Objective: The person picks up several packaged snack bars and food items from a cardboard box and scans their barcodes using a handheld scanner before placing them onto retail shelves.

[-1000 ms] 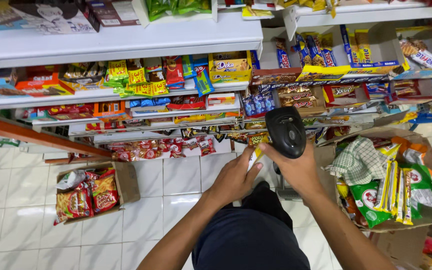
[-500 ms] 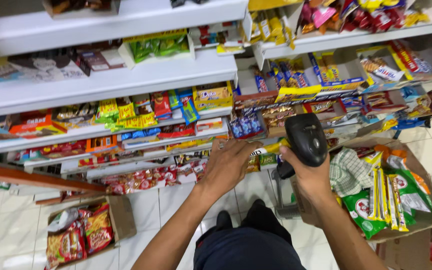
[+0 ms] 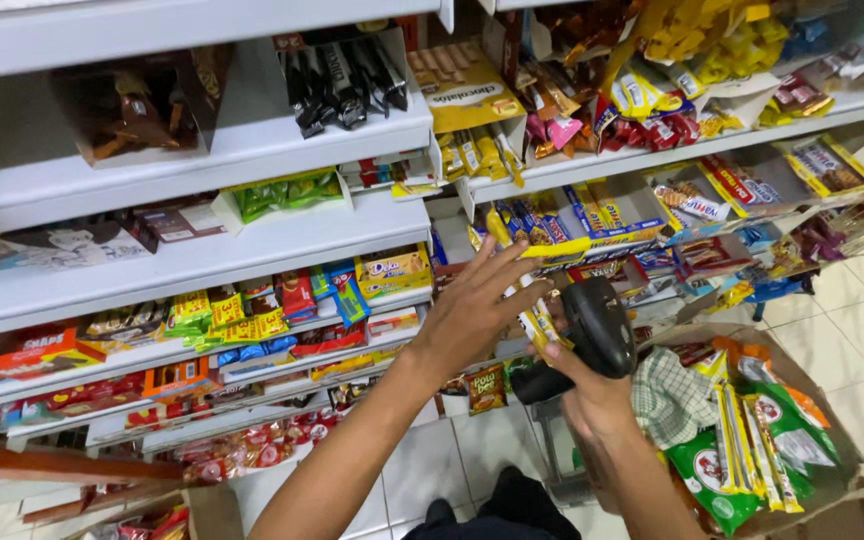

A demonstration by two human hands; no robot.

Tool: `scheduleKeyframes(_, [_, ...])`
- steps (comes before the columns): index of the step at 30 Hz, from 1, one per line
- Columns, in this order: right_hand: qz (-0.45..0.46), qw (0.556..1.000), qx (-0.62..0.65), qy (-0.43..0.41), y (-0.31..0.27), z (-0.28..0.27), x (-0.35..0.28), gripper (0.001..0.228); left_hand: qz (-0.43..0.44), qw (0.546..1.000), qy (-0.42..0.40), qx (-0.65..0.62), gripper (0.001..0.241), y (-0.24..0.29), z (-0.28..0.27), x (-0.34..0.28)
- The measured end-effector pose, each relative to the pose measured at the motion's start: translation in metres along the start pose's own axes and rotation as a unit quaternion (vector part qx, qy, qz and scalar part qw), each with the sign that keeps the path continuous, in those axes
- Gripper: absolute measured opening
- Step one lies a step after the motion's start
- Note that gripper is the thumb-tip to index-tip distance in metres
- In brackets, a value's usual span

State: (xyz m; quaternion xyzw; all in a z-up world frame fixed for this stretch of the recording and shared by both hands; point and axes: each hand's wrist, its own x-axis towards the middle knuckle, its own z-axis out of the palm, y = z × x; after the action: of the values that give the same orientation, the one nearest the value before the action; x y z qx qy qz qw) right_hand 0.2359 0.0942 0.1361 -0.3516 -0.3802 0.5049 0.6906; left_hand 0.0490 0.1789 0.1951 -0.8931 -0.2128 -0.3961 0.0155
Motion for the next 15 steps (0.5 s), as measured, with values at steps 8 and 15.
scheduleKeyframes(8, [-0.068, 0.997, 0.029, -0.021, 0.008, 0.015, 0.035, 0.047, -0.041, 0.996, 0.054, -0.054, 0.06, -0.024, 0.002, 0.03])
scheduleKeyframes(15, [-0.095, 0.995, 0.031, -0.028, 0.02, 0.026, 0.07, 0.043, -0.081, 0.984, 0.148, -0.059, 0.065, -0.036, 0.007, 0.038])
